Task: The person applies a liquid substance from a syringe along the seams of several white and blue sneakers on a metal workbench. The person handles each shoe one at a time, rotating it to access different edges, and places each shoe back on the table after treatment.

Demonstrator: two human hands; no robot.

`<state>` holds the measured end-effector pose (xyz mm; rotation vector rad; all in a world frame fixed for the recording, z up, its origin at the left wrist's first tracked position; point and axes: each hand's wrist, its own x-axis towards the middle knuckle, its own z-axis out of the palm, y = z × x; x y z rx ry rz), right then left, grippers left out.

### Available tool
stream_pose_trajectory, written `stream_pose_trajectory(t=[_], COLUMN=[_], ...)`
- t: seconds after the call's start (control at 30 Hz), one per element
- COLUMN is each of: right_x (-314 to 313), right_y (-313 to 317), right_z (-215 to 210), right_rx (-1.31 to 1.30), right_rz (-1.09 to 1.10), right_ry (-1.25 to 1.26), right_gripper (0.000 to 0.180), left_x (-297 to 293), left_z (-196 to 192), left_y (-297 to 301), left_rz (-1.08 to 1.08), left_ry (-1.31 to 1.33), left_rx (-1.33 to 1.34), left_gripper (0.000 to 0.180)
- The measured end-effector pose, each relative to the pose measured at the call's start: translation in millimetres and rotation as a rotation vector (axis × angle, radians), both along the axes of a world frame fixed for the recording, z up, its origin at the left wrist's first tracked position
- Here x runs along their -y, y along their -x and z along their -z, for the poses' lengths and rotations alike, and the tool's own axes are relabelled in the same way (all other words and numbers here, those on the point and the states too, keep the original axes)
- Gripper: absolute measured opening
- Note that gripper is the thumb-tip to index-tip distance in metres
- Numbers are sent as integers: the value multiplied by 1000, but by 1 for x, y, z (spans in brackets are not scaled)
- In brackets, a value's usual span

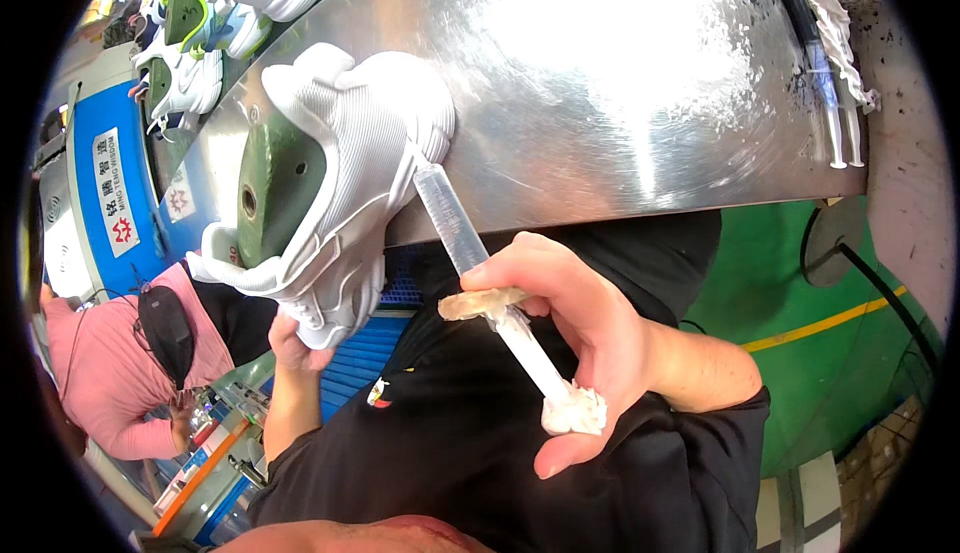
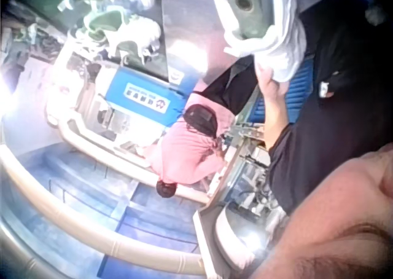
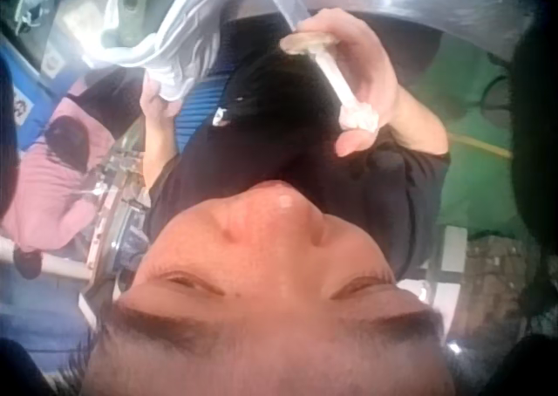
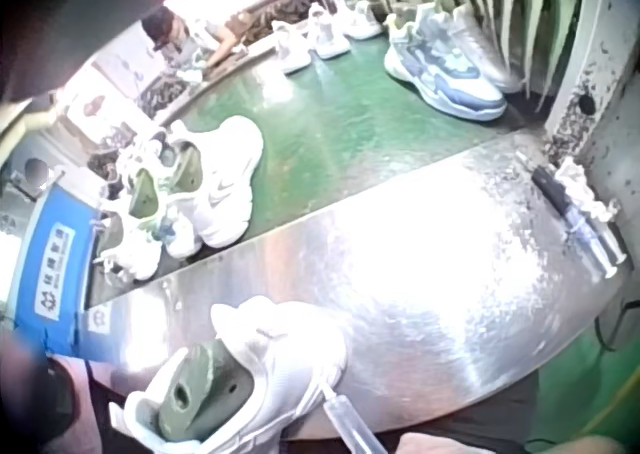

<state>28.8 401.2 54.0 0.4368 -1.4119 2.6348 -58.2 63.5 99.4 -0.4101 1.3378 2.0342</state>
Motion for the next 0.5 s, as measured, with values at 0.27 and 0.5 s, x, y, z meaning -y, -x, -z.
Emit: stream_pose_trajectory(t=[0.27,0.5], right_x=[7,7], right_y=[2,6], right_z=[-10,-22], right_rx=[-3,-16], right_rz=[30,-17], right_ry=[9,-95], right_gripper=[111,108], left_x=[-33,-48], left_z=[7,10], left_y=[-29,-33], left_rz=[60,164], left_ry=[-98,-124], left_rx=[83,154], left_gripper=[86,86])
